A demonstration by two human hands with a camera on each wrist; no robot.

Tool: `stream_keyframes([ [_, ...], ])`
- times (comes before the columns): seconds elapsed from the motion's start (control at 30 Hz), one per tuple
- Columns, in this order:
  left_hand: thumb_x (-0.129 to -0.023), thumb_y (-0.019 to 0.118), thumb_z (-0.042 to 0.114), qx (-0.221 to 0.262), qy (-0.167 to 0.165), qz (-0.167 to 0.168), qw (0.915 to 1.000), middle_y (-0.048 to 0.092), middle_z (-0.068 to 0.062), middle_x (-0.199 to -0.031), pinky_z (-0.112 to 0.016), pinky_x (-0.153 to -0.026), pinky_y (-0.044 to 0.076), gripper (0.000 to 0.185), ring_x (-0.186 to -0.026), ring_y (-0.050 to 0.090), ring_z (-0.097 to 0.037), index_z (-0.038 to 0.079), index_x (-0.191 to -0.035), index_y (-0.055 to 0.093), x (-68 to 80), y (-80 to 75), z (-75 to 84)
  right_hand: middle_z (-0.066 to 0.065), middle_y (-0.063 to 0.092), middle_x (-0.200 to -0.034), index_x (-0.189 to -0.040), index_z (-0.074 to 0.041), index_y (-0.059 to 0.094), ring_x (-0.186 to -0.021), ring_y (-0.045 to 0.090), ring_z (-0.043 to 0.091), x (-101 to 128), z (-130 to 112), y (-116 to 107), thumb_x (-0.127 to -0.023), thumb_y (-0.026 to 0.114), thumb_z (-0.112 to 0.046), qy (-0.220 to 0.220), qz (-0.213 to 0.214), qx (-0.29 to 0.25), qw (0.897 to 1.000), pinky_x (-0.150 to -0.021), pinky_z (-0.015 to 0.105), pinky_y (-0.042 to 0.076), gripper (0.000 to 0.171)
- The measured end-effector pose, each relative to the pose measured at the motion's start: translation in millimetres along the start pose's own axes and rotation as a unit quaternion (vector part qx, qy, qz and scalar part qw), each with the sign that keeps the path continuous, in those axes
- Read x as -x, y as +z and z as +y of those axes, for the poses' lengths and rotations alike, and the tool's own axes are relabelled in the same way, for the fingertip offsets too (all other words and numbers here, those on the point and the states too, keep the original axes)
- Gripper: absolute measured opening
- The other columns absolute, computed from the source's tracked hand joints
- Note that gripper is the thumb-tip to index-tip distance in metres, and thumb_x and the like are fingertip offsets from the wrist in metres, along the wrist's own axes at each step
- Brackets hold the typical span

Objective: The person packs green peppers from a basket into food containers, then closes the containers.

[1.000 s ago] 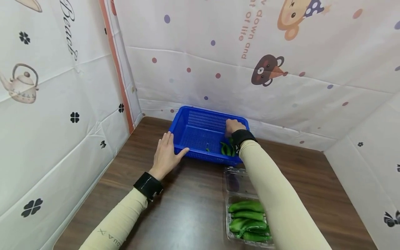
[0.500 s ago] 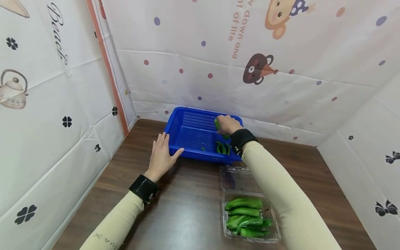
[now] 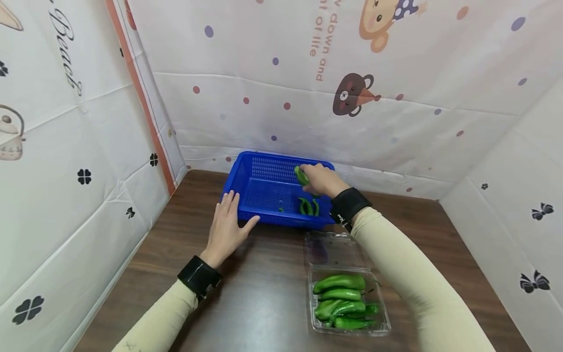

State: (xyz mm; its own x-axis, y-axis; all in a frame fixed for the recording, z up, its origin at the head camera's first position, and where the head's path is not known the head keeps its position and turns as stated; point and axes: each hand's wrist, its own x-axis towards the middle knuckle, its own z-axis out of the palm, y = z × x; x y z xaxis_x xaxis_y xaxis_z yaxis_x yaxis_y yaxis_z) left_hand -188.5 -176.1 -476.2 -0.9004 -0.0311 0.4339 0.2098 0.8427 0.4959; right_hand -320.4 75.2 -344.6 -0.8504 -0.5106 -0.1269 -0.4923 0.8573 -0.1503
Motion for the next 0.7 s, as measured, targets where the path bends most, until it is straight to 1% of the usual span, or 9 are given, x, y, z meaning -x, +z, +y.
stream_keyframes([
  [0.1, -0.096, 0.071, 0.048, 0.002, 0.014, 0.005, 0.9999, 0.031, -0.030, -0.161, -0.059, -0.124, 0.017, 0.088, -0.152, 0.026, -0.044, -0.009, -0.153, 0.037, 3.9, 0.2, 4.5, 0.020, 0.062, -0.135, -0.155, -0.005, 0.042, -0.120, 0.061, 0.037, 8.2, 1.2, 0.4, -0.097, 0.073, -0.019, -0.010, 0.012, 0.003, 1.000, -0.092, 0.053, 0.055, 0.067],
  [0.2, -0.095, 0.072, 0.047, 0.004, 0.027, 0.007, 0.9996, 0.033, -0.030, -0.160, -0.059, -0.123, 0.019, 0.087, -0.151, 0.028, -0.044, -0.009, -0.153, 0.039, 7.6, 1.0, 10.3, 0.019, 0.065, -0.123, -0.154, -0.005, 0.044, -0.107, 0.064, 0.035, 17.1, 3.4, 1.3, -0.096, 0.073, -0.018, -0.020, 0.020, 0.004, 1.000, -0.083, 0.050, 0.057, 0.066],
  [0.27, -0.095, 0.073, 0.048, 0.008, 0.034, 0.004, 0.9994, 0.033, -0.030, -0.160, -0.059, -0.122, 0.021, 0.088, -0.151, 0.027, -0.043, -0.009, -0.153, 0.039, 10.1, 1.5, 15.1, 0.017, 0.066, -0.115, -0.153, -0.005, 0.045, -0.097, 0.065, 0.032, 22.9, 5.0, 2.2, -0.096, 0.072, -0.018, -0.028, 0.025, 0.003, 0.999, -0.076, 0.047, 0.057, 0.064],
  [0.33, -0.094, 0.073, 0.049, 0.014, 0.040, -0.002, 0.9991, 0.033, -0.029, -0.161, -0.058, -0.123, 0.021, 0.088, -0.152, 0.026, -0.041, -0.008, -0.153, 0.039, 12.4, 2.3, 20.3, 0.016, 0.067, -0.110, -0.152, -0.004, 0.046, -0.091, 0.065, 0.030, 29.5, 6.9, 2.9, -0.096, 0.072, -0.017, -0.038, 0.034, 0.001, 0.999, -0.072, 0.045, 0.057, 0.063],
  [0.47, -0.094, 0.072, 0.050, 0.031, 0.059, -0.016, 0.9976, 0.033, -0.027, -0.161, -0.054, -0.124, 0.022, 0.090, -0.154, 0.025, -0.037, -0.008, -0.153, 0.039, 18.2, 4.6, 32.7, 0.014, 0.067, -0.104, -0.150, -0.002, 0.048, -0.083, 0.064, 0.026, 42.9, 12.1, 5.1, -0.095, 0.073, -0.016, -0.066, 0.055, -0.007, 0.996, -0.068, 0.042, 0.056, 0.062],
  [0.57, -0.093, 0.073, 0.052, 0.041, 0.083, -0.024, 0.9954, 0.034, -0.026, -0.161, -0.052, -0.124, 0.023, 0.091, -0.154, 0.025, -0.035, -0.007, -0.154, 0.038, 23.6, 7.2, 41.8, 0.013, 0.067, -0.099, -0.148, 0.000, 0.049, -0.077, 0.063, 0.024, 51.9, 16.0, 6.9, -0.094, 0.074, -0.014, -0.088, 0.071, -0.012, 0.994, -0.066, 0.040, 0.055, 0.061],
  [0.7, -0.092, 0.073, 0.053, 0.052, 0.115, -0.032, 0.9915, 0.035, -0.024, -0.162, -0.054, -0.122, 0.027, 0.092, -0.152, 0.028, -0.036, -0.005, -0.155, 0.038, 31.1, 10.3, 53.1, 0.012, 0.067, -0.095, -0.147, 0.001, 0.051, -0.073, 0.060, 0.022, 65.0, 20.0, 9.0, -0.094, 0.073, -0.012, -0.105, 0.090, -0.021, 0.990, -0.065, 0.039, 0.052, 0.059],
])
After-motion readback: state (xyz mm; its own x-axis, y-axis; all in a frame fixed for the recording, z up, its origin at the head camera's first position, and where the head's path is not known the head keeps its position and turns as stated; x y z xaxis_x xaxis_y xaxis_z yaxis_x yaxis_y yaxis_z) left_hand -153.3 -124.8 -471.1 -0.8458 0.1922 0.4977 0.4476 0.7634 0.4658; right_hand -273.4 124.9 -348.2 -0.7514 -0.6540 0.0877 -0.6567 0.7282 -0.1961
